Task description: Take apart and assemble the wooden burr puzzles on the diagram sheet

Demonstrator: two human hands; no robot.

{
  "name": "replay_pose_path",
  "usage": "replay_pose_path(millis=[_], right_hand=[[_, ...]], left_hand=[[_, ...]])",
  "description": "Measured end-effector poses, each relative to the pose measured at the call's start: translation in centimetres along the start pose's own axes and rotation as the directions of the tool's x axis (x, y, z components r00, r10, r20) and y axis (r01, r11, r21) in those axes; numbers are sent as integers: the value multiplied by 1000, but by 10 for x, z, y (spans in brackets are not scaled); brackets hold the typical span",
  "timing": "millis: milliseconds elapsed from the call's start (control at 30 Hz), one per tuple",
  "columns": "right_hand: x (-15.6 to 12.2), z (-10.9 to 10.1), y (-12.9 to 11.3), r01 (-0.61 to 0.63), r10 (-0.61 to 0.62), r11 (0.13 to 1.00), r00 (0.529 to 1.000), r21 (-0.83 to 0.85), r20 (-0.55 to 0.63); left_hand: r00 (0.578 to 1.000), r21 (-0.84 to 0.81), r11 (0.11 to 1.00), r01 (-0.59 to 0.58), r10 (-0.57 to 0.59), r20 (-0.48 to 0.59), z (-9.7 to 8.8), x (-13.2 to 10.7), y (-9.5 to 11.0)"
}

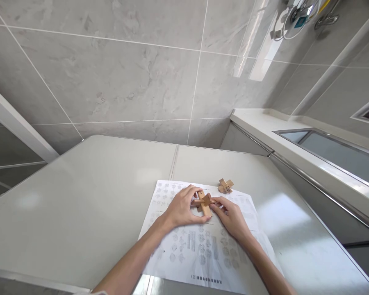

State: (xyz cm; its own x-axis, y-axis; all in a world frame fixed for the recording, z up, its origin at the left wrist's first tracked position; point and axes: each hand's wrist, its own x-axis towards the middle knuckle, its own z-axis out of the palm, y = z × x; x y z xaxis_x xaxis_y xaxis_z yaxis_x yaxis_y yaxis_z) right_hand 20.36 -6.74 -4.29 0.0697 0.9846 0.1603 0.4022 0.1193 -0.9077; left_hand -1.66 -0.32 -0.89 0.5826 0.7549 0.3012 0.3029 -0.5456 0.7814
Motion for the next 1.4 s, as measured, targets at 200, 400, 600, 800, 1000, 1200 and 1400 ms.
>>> replay_pose_path(millis=[200, 400, 600, 800, 1000, 1200, 1400], right_hand=[[-1, 0, 1, 22, -23, 999, 1000, -43, -9], [-1, 0, -1, 86, -87, 995, 996, -48, -14], [-2, -1, -8, 90, -91, 996, 995, -22, -31], [1, 0, -3, -24, 28, 996, 999, 89, -38], [3, -2, 2, -154, 160, 938, 987, 311, 8], [3, -3, 1, -176, 188, 855, 982, 487, 25], [2, -1, 1, -196, 197, 814, 979, 546, 59]], left_hand=[[999, -28, 999, 34, -33, 41, -4, 1, -1], [997, -25, 999, 41, -39, 72, -8, 1, 0], [992, -30, 996, 86, -83, 99, -11, 1, 2], [977, -100, 977, 186, -173, 127, -8, -1, -3], [958, -247, 926, 284, -265, 106, -3, -1, -4], [946, -525, 788, 322, -289, 147, 2, 3, 1], [922, -692, 610, 385, -292, 256, 4, 5, 3]])
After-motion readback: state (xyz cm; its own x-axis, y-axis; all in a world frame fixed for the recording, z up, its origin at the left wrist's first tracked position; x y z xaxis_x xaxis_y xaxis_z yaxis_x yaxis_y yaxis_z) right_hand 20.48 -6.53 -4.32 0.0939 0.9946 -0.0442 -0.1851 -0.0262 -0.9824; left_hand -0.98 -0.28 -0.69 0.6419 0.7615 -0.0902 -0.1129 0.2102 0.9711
